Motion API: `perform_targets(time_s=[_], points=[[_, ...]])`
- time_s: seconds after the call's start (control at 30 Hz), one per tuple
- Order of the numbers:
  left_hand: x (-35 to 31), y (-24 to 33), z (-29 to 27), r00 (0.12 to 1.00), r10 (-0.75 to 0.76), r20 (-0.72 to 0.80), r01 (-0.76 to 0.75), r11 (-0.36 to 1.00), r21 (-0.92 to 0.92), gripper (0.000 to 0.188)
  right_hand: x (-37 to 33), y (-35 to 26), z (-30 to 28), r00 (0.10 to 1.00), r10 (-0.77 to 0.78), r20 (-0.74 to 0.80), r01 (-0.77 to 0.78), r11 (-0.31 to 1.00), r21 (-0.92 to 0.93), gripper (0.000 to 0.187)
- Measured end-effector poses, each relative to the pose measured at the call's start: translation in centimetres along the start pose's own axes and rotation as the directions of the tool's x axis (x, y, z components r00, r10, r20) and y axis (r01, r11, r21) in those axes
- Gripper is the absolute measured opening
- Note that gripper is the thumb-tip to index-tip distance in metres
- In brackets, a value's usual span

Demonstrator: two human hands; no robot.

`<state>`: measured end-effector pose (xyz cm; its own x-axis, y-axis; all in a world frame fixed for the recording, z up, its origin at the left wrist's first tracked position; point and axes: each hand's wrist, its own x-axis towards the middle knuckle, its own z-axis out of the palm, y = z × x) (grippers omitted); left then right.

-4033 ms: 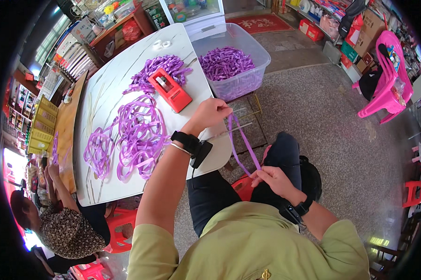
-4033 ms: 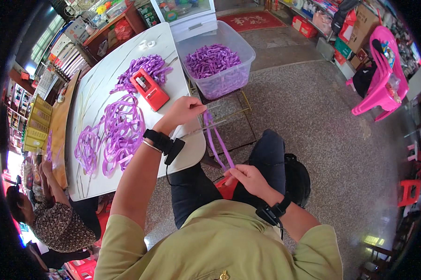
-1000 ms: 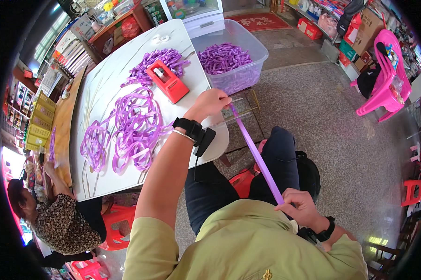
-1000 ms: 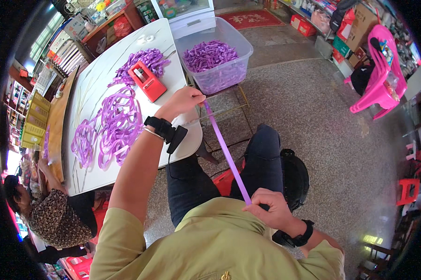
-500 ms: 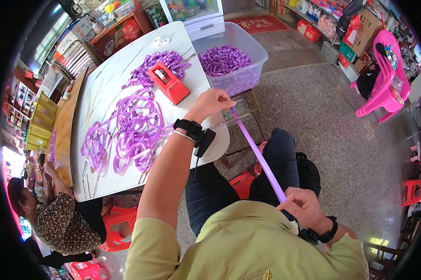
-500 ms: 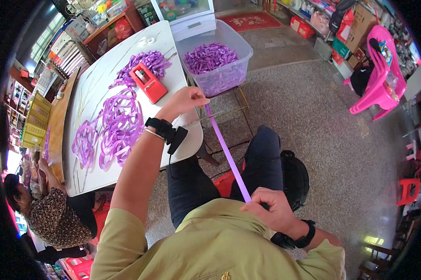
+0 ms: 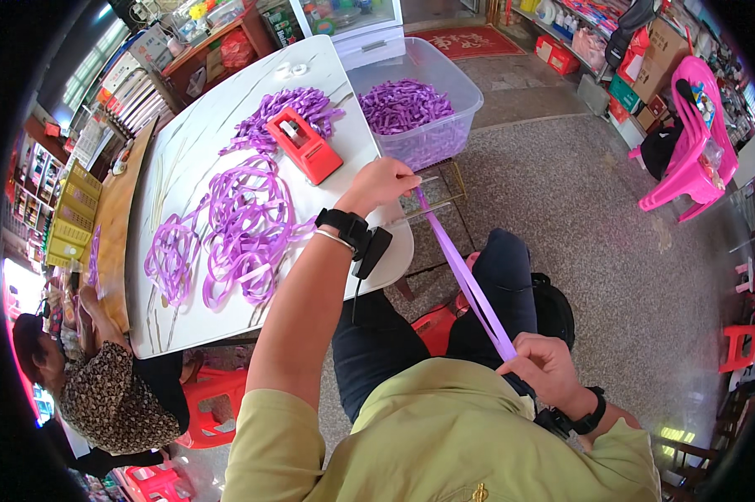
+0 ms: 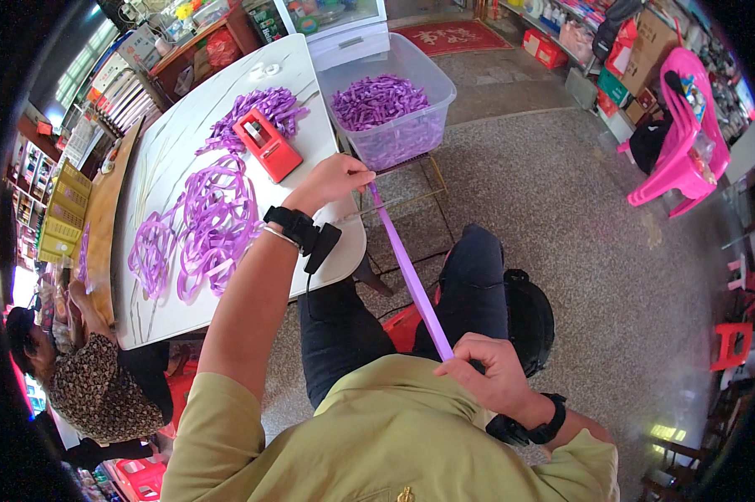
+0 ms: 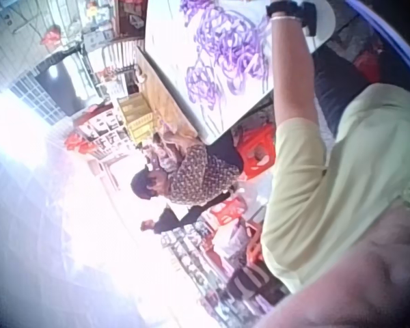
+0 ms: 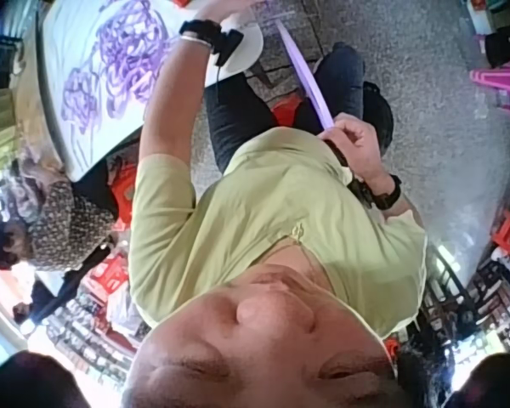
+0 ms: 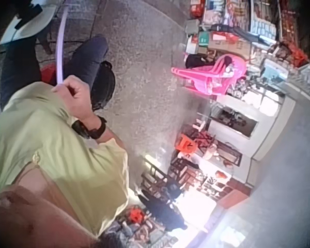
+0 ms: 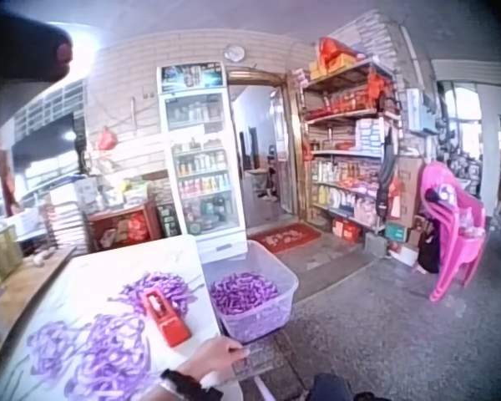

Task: Wrapping purple plastic strips around wooden sticks and securing them with tape.

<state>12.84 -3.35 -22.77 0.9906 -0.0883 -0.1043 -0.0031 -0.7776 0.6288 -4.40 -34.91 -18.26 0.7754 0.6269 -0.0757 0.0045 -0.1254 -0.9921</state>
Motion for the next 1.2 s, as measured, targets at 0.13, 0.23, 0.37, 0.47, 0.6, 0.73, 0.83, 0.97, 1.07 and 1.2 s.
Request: perform_targets(time_s=[0.13, 0.23, 0.37, 0.47, 0.6, 0.73, 0.83, 0.97, 1.07, 1.2], points=[[0.0, -0.1, 0.1, 1.0, -0.001, 0.008, 0.001, 1.0, -0.006, 0.024, -0.2, -0.2, 0.2, 1.0, 0.02, 0.004, -0.02, 1.0, -0.002, 0.01], [-0.1, 0.1, 0.0, 1.0, -0.012, 0.009, 0.012, 1.0, -0.002, 0.025, -0.5, 0.1, 0.4, 0.998, 0.067, 0.002, -0.066, 0.998, -0.022, 0.009], [-0.3, 0.5, -0.1, 1.0, -0.028, 0.007, 0.028, 0.999, 0.043, 0.026, -1.0, 1.2, 0.5, 0.991, 0.134, -0.002, -0.134, 0.991, -0.004, 0.01], [-0.2, 0.5, -0.1, 1.0, -0.024, 0.001, 0.024, 0.999, 0.038, 0.026, -1.3, 2.2, 0.5, 0.987, 0.161, 0.01, -0.16, 0.985, -0.057, 0.01], [-0.3, 0.5, -0.1, 1.0, -0.025, -0.014, 0.025, 0.999, 0.045, 0.026, -1.4, 2.7, 0.9, 0.969, 0.243, 0.031, -0.245, 0.968, 0.051, 0.012], [-0.4, 0.3, -0.3, 1.0, -0.003, 0.019, 0.004, 1.0, -0.009, 0.025, -1.3, 2.5, 0.8, 0.981, 0.191, 0.045, -0.193, 0.981, 0.038, 0.013], [-0.4, -0.2, -0.1, 0.999, 0.034, 0.02, -0.033, 0.998, -0.047, 0.025, -1.2, 2.6, 0.9, 0.979, 0.192, 0.075, -0.195, 0.98, 0.027, 0.013], [-0.3, -0.4, 0.1, 0.998, 0.062, -0.021, -0.064, 0.996, -0.055, 0.024, -1.2, 3.8, 1.3, 0.954, 0.282, 0.104, -0.292, 0.952, 0.096, 0.015], [-0.2, 0.0, 0.0, 0.999, 0.05, -0.007, -0.05, 0.999, -0.004, 0.023, -1.1, 4.5, 1.5, 0.903, 0.409, 0.129, -0.427, 0.887, 0.177, 0.017], [-0.4, 0.4, -0.3, 0.999, 0.017, 0.038, -0.018, 1.0, 0.02, 0.025, -0.9, 3.2, 1.7, 0.911, 0.387, 0.143, -0.407, 0.899, 0.158, 0.017]])
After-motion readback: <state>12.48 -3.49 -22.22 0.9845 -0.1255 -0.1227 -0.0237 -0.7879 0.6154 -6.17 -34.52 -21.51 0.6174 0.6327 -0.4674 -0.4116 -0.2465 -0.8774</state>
